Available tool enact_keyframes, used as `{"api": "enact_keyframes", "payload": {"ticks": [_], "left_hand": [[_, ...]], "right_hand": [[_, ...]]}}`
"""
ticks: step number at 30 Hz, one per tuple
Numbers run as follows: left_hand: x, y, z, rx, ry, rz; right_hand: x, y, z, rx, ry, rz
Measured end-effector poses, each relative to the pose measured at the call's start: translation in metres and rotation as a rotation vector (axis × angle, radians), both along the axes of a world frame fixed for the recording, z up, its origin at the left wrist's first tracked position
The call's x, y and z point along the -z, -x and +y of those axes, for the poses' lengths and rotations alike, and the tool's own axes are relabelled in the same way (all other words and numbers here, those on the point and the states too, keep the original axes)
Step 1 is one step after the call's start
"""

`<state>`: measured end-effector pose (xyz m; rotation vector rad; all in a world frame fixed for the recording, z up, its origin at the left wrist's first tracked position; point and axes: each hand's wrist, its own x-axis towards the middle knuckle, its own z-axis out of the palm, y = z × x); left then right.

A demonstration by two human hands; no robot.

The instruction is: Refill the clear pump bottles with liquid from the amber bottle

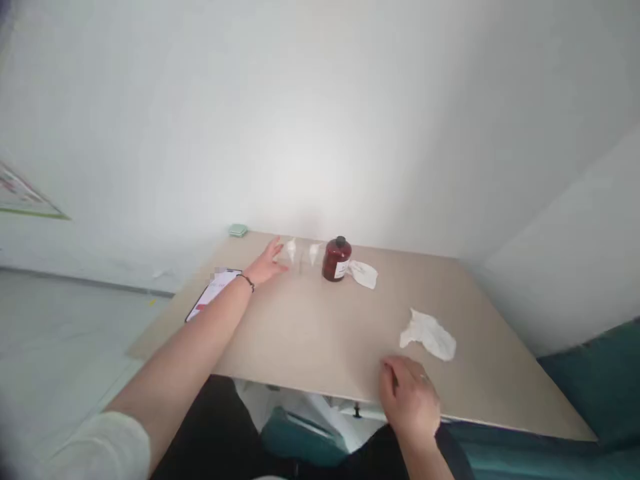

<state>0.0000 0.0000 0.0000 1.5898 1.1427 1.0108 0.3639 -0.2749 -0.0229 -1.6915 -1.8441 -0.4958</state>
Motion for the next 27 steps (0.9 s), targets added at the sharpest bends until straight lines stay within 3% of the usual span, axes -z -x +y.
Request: {"api": "enact_keyframes", "payload": {"ticks": [6, 12, 17, 21, 24, 27], "left_hand": [[0.004, -0.004, -0.003, -0.073, 0.043, -0.018], [0.003, -0.007, -0.006, -0.138, 0.017, -0.005], [-0.012, -0.011, -0.029, -0.159, -0.077, -0.012], [-0.031, -0.016, -0.055, -0.074, -0.175, -0.028], [-0.039, -0.022, -0.073, 0.057, -0.184, -0.058], [-0.037, -0.033, -0.089, 0.169, -0.169, -0.096]], "right_hand": [[-0.003, 0.001, 0.0, 0.001, 0.035, 0.024], [0.006, -0.001, -0.001, 0.024, 0.06, 0.096], [0.008, -0.006, -0.002, 0.071, 0.144, 0.251], [-0.011, 0.0, 0.013, 0.036, 0.252, 0.52], [-0.034, 0.022, 0.041, -0.129, 0.286, 0.662], [-0.055, 0.051, 0.079, -0.292, 0.283, 0.746]]}}
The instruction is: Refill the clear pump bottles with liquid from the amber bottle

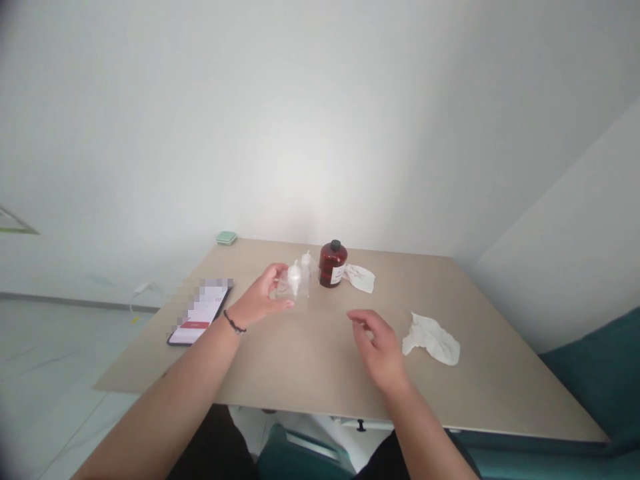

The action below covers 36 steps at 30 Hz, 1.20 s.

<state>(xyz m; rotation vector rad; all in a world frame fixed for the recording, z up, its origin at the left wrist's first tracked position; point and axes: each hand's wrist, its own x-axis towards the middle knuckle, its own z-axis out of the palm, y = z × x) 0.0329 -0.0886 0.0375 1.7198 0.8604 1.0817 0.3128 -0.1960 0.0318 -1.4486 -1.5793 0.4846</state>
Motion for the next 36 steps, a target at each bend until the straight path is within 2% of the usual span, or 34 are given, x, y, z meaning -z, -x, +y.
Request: {"api": "enact_keyframes", "payload": {"ticks": [3, 6, 11, 15, 18, 26, 36], "left_hand": [[0.009, -0.015, -0.009, 0.073, 0.016, 0.063], [0.017, -0.027, -0.01, 0.08, 0.025, 0.147], [0.022, -0.03, -0.001, 0.073, -0.001, 0.171], [0.024, -0.027, 0.004, 0.091, 0.027, 0.227], [0.027, -0.023, 0.007, 0.13, 0.041, 0.241], [0.034, -0.02, 0.011, 0.221, 0.086, 0.198], [0.034, -0.024, 0.012, 0.237, 0.101, 0.181]], "right_hand": [[-0.013, 0.026, 0.036, -0.162, -0.058, 0.1], [-0.017, 0.042, 0.063, -0.315, -0.062, 0.146], [0.001, 0.054, 0.085, -0.331, 0.02, 0.238], [0.02, 0.06, 0.087, -0.306, 0.098, 0.404], [0.026, 0.063, 0.084, -0.276, 0.122, 0.421], [0.022, 0.065, 0.083, -0.236, 0.039, 0.294], [0.02, 0.066, 0.084, -0.21, 0.017, 0.334]]}}
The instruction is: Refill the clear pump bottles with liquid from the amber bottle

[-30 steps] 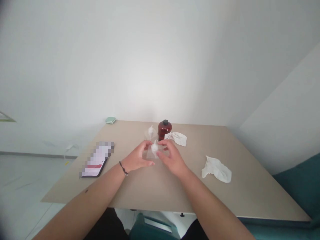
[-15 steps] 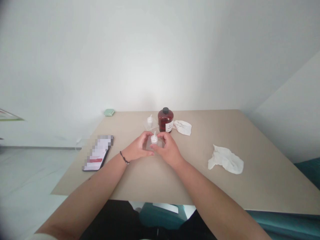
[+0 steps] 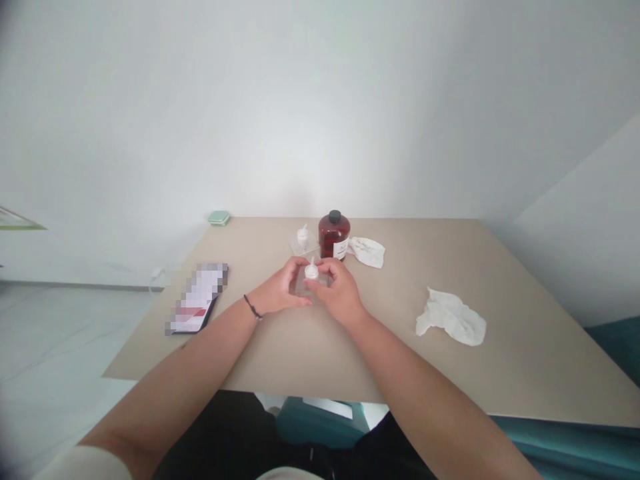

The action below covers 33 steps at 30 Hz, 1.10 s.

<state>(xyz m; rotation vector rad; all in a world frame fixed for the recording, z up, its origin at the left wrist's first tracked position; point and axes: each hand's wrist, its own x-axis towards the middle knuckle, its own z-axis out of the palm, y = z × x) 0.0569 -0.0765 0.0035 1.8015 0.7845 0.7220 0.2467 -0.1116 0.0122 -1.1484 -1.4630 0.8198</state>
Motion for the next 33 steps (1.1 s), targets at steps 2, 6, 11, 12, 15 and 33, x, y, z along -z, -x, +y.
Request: {"api": "enact_keyframes", "payload": {"ticks": [2, 6, 11, 12, 15, 33], "left_hand": [[-0.0022, -0.0002, -0.0007, 0.002, -0.004, 0.014], [-0.0063, -0.0013, -0.002, -0.021, -0.04, 0.049], [-0.0057, -0.0028, -0.0011, -0.043, -0.054, 0.045], [-0.0048, -0.0029, -0.0007, -0.045, -0.05, 0.034], [-0.0015, -0.0024, 0.001, -0.039, -0.024, -0.014], [-0.0041, -0.0015, 0.0025, -0.045, -0.011, -0.026]], "right_hand": [[0.0017, -0.0005, 0.0005, 0.009, -0.007, 0.0], [0.0028, -0.0028, 0.0003, 0.004, -0.039, -0.028], [-0.0002, -0.0056, 0.0002, -0.052, -0.091, -0.086], [-0.0002, -0.0056, 0.0005, -0.057, -0.091, -0.083], [0.0021, -0.0038, 0.0021, -0.045, -0.062, -0.065], [0.0052, -0.0024, 0.0031, -0.039, 0.019, 0.034]]}}
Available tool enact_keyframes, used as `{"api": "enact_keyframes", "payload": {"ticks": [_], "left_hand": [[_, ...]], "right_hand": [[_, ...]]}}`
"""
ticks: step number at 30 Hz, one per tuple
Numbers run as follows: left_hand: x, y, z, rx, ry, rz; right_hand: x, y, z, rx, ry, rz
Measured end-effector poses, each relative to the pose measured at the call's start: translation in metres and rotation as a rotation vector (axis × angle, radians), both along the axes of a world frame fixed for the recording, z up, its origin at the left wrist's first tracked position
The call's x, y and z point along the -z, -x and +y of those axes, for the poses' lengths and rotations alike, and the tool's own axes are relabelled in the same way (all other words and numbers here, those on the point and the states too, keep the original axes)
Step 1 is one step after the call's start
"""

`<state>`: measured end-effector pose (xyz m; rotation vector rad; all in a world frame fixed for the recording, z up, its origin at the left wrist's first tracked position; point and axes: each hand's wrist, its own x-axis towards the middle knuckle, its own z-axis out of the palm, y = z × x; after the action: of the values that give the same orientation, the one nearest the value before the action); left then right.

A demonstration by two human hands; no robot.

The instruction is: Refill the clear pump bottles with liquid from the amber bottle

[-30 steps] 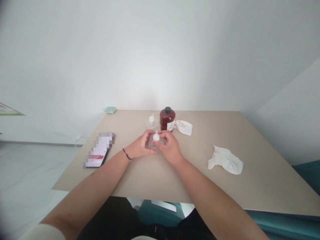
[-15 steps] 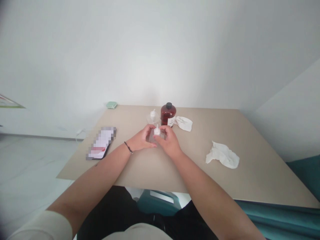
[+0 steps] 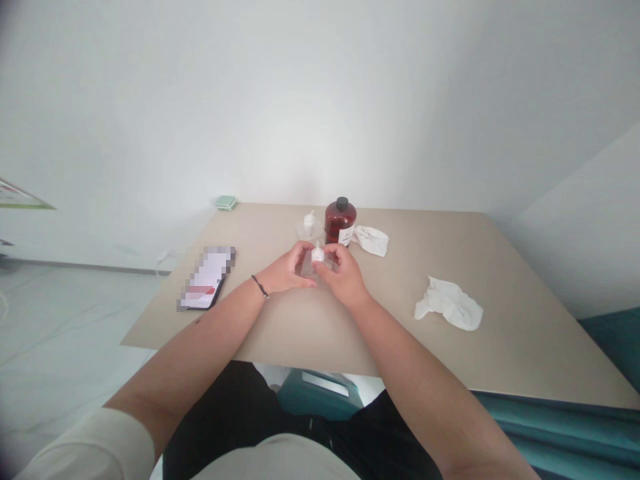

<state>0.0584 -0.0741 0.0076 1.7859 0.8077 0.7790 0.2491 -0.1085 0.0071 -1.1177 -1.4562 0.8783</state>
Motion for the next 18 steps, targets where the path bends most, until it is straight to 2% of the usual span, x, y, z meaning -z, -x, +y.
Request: {"api": "enact_keyframes", "payload": {"ticks": [4, 9, 15, 18], "left_hand": [[-0.0001, -0.0001, 0.0003, 0.017, -0.01, -0.003], [0.0027, -0.0003, 0.0007, 0.043, -0.004, -0.012], [-0.0002, -0.0001, -0.0013, 0.017, -0.028, 0.03], [-0.003, -0.0004, -0.0027, 0.021, -0.022, 0.029]], "right_hand": [[-0.0041, -0.0013, -0.0013, -0.027, -0.067, -0.044], [-0.002, -0.0001, -0.0006, -0.015, -0.01, 0.019], [-0.007, -0.0032, -0.0041, -0.032, -0.08, -0.08], [-0.0073, -0.0026, -0.005, -0.035, -0.038, -0.063]]}}
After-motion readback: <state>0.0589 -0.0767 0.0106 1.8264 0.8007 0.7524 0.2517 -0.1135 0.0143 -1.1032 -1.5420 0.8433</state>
